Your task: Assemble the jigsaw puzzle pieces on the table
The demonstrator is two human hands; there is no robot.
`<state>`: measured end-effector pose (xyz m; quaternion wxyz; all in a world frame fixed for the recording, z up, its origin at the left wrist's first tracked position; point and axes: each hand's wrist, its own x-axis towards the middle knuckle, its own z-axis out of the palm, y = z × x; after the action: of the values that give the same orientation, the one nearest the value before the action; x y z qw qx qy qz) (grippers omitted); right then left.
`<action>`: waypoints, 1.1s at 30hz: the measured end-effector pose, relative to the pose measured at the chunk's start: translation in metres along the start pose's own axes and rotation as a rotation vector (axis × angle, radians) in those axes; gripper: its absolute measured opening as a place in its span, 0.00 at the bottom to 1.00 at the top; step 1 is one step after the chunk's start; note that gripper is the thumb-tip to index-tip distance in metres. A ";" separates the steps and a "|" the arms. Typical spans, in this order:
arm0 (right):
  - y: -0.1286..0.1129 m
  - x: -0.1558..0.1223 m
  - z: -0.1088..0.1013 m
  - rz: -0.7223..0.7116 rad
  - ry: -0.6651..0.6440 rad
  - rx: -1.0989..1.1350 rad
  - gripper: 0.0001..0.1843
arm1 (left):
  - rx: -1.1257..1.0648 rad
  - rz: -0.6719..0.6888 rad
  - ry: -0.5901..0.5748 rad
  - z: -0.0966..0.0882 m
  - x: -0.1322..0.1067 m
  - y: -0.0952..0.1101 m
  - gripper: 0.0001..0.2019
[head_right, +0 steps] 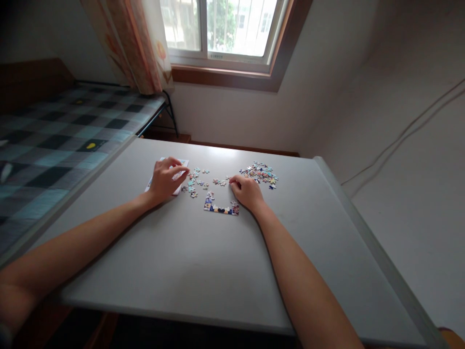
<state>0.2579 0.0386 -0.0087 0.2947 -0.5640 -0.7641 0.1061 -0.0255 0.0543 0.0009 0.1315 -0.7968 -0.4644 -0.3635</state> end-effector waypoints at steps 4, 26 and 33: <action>0.002 0.000 0.001 -0.007 0.003 0.003 0.12 | 0.022 0.261 0.081 -0.017 0.000 0.027 0.05; 0.002 0.005 -0.002 0.111 0.197 0.323 0.18 | -0.234 0.279 -0.521 -0.014 -0.029 0.073 0.16; 0.001 0.005 -0.003 0.107 0.162 0.269 0.18 | -0.242 0.259 -0.543 -0.015 -0.027 0.074 0.16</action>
<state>0.2594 0.0426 -0.0053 0.4218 -0.5660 -0.6858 0.1772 0.0210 -0.0108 0.0018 -0.0478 -0.9270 -0.3306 -0.1705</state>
